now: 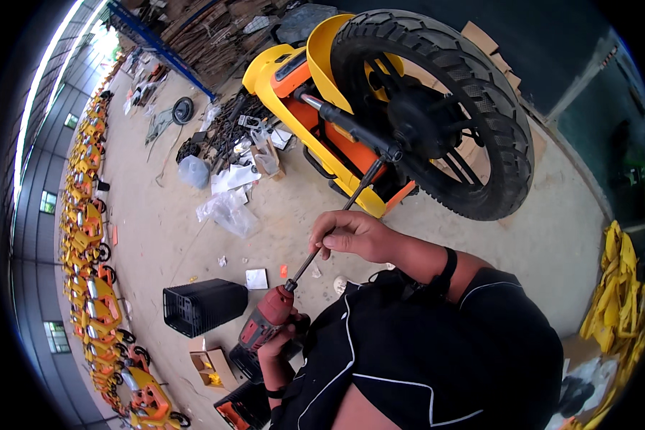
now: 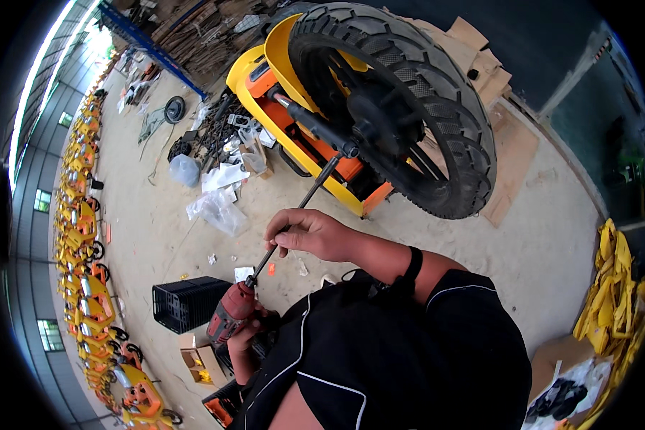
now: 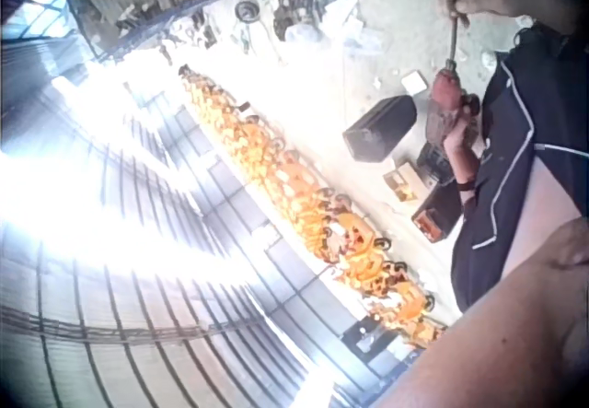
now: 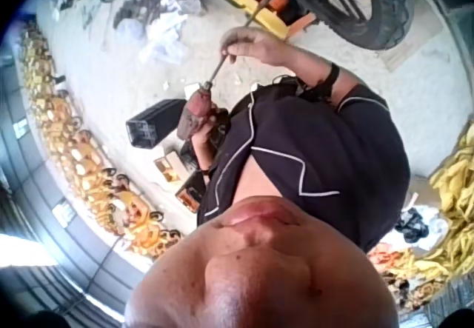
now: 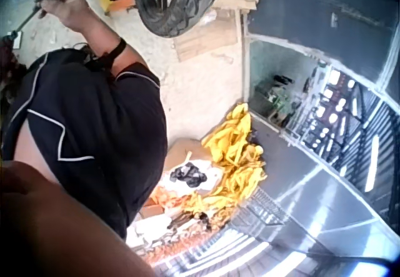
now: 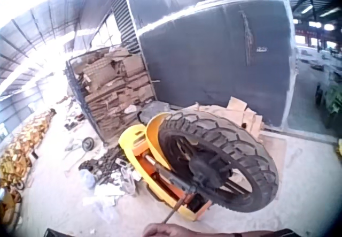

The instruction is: The person uses a red power drill to tighten bolts on the front wheel fork and various body panels of a yellow electric scooter on a warehouse floor.

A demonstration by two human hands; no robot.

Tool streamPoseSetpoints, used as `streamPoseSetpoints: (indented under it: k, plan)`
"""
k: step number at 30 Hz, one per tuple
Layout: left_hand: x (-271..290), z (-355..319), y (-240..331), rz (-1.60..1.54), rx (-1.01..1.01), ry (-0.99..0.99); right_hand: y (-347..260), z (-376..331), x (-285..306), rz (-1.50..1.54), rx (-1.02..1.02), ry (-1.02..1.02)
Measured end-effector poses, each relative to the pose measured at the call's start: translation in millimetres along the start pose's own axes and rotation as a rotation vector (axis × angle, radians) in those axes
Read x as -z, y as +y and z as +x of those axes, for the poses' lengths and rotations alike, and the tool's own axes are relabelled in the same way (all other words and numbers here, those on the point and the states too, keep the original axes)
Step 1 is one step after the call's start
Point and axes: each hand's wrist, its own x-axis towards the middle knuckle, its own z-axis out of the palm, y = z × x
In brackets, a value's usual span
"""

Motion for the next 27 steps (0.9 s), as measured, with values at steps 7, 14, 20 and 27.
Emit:
streamPoseSetpoints:
  k: [7,14,20,27]
  plan:
    - [36.3,43.3,24.6,0.097,0.052,-0.107,-3.0,12.1,2.3,-0.073,0.008,0.097]
    - [61.3,82.1,17.8,0.013,0.023,-0.289,-0.1,8.3,-5.5,-0.170,0.001,0.252]
    - [71.0,89.4,22.9,0.148,-0.031,-0.315,-13.0,-3.6,-31.9,-0.862,-0.107,0.465]
    - [89.8,96.6,12.2,0.332,-0.127,-0.471,-20.2,-12.4,-33.5,-1.591,0.299,0.642]
